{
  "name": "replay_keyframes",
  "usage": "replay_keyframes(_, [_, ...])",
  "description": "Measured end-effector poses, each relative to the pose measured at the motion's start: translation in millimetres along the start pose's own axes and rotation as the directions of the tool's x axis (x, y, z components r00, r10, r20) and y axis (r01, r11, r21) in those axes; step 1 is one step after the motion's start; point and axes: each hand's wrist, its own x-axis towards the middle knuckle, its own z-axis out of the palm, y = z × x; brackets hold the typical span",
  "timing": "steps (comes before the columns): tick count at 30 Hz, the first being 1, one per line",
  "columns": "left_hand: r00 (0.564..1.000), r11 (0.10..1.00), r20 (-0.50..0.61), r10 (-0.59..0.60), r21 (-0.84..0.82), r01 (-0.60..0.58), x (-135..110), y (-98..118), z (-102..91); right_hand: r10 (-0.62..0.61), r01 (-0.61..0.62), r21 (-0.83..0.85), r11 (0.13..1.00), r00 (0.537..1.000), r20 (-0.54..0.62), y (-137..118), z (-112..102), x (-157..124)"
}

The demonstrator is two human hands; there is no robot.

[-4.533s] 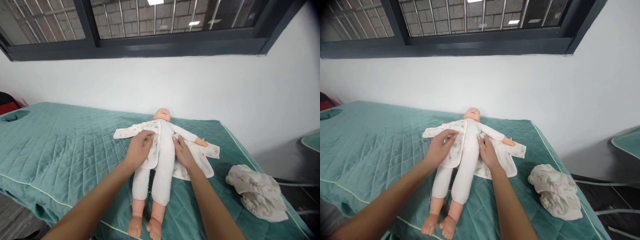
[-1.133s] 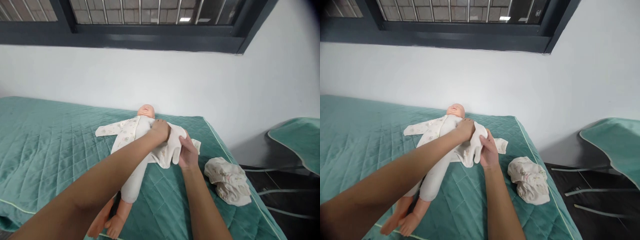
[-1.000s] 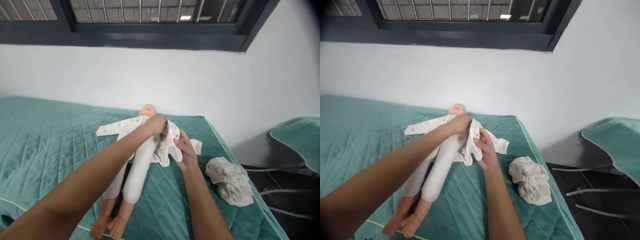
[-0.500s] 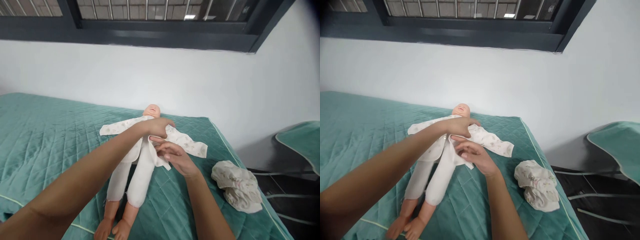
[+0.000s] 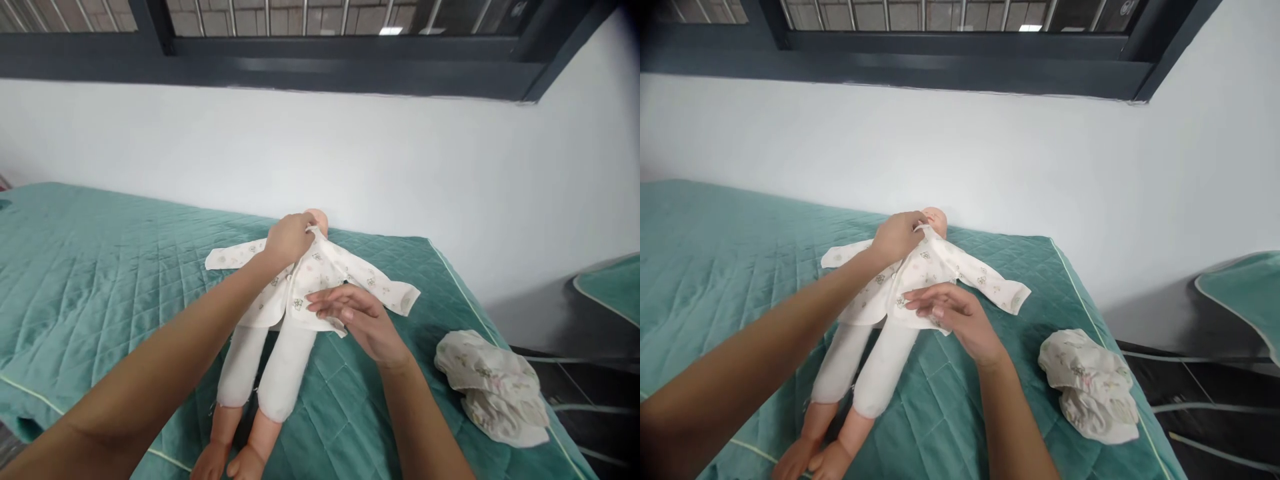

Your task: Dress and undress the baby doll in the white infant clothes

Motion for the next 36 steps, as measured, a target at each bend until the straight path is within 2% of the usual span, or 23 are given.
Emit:
replay_keyframes(4, [0.993,0.982,-0.098,-0.067,-0.183,0.048,-3,-17,16.9,-0.047,0.028,-0.115,0.993,0.985,-0.165,4,-4,5])
replay_keyframes(7, [0.987,0.941,-0.136,-0.082,-0.338,0.032,-4,-22,22.3,-0.026,-0.010,-0.180,0.984,0.980,-0.199,5,-6,7])
replay_keyframes(9, [0.986,0.905,-0.136,-0.096,-0.424,0.030,-5,-23,20.3,0.035,-0.057,-0.158,0.986,0.990,-0.140,4,-6,6])
replay_keyframes(11, [0.985,0.866,-0.139,-0.105,-0.499,0.022,-10,-25,15.6,0.124,-0.125,-0.123,0.985,0.992,-0.017,2,-6,4])
replay_keyframes(15, [0.970,0.824,-0.220,-0.103,-0.566,-0.041,-36,-41,6.4,0.247,-0.230,-0.098,0.968,0.940,0.235,-1,-8,-1])
replay_keyframes(17, [0.945,0.835,-0.308,-0.110,-0.544,-0.081,-57,-57,5.5,0.249,-0.234,-0.086,0.968,0.931,0.267,-1,-11,-2])
replay_keyframes(19, [0.915,0.860,-0.390,-0.101,-0.497,-0.117,-81,-74,7.6,0.205,-0.187,-0.108,0.976,0.962,0.180,0,-15,-1])
replay_keyframes(21, [0.913,0.873,-0.398,-0.087,-0.472,-0.123,-104,-91,11.1,0.128,-0.127,-0.173,0.977,0.992,-0.006,4,-21,0])
replay_keyframes(23, [0.940,0.871,-0.329,-0.088,-0.483,-0.087,-124,-103,14.0,0.063,-0.120,-0.270,0.955,0.976,-0.210,9,-25,2])
replay_keyframes(25, [0.970,0.864,-0.217,-0.113,-0.504,-0.012,-139,-111,14.9,0.047,-0.188,-0.399,0.897,0.940,-0.338,16,-26,4])
replay_keyframes(28, [0.992,0.875,-0.036,-0.124,-0.475,0.092,-155,-115,13.1,0.060,-0.302,-0.600,0.741,0.919,-0.389,25,-21,1])
replay_keyframes(30, [0.998,0.922,0.014,-0.066,-0.382,0.067,-163,-115,11.1,0.049,-0.334,-0.673,0.659,0.913,-0.405,28,-14,-5])
replay_keyframes(33, [0.999,0.976,0.012,0.042,-0.213,-0.038,-176,-114,9.1,0.034,-0.350,-0.685,0.639,0.903,-0.429,30,-1,-21])
replay_keyframes(36, [0.997,0.989,0.023,0.067,-0.133,-0.063,-188,-113,7.8,0.030,-0.356,-0.695,0.625,0.901,-0.434,30,14,-38])
